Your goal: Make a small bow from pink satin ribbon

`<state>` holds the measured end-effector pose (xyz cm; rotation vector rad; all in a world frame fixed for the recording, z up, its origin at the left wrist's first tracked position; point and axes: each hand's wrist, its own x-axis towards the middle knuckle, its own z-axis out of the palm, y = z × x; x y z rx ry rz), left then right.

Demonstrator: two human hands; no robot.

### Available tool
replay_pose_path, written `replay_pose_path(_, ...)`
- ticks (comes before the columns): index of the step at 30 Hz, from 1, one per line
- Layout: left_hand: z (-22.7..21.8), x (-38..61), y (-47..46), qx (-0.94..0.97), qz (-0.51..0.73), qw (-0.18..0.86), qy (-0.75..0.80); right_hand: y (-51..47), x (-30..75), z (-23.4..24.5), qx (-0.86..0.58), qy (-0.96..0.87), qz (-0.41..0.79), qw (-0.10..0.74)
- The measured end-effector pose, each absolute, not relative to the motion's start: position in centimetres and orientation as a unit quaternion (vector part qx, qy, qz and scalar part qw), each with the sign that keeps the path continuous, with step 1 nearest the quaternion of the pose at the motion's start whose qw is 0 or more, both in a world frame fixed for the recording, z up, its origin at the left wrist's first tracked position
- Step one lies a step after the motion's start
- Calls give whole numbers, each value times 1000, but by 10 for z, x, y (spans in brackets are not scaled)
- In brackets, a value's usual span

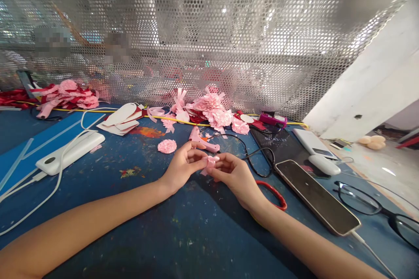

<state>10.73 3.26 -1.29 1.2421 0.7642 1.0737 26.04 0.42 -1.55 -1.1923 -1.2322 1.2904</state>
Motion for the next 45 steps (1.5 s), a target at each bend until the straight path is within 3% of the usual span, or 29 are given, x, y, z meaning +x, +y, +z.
replay_pose_path(7,-16,110,27,506,493,646,288,0,256,-13,-498,-519,534,444)
replay_pose_path(13,-17,115,17,509,477,663,274,-2,255,-13,-489,-506,533,469)
replay_pose_path(18,-19,114,22,616,426,585,312,-3,254,-15,-488,-539,512,458)
replay_pose_path(24,-18,105,36,663,419,517,343,-6,257,-8,-522,-632,328,470)
replay_pose_path(29,-21,105,32,725,367,445,376,-7,262,-12,-512,-722,208,417)
replay_pose_path(38,-20,108,24,695,326,523,370,-5,266,-18,-433,-817,32,380)
replay_pose_path(45,-14,109,24,656,343,555,379,-6,265,-17,-422,-832,-19,360)
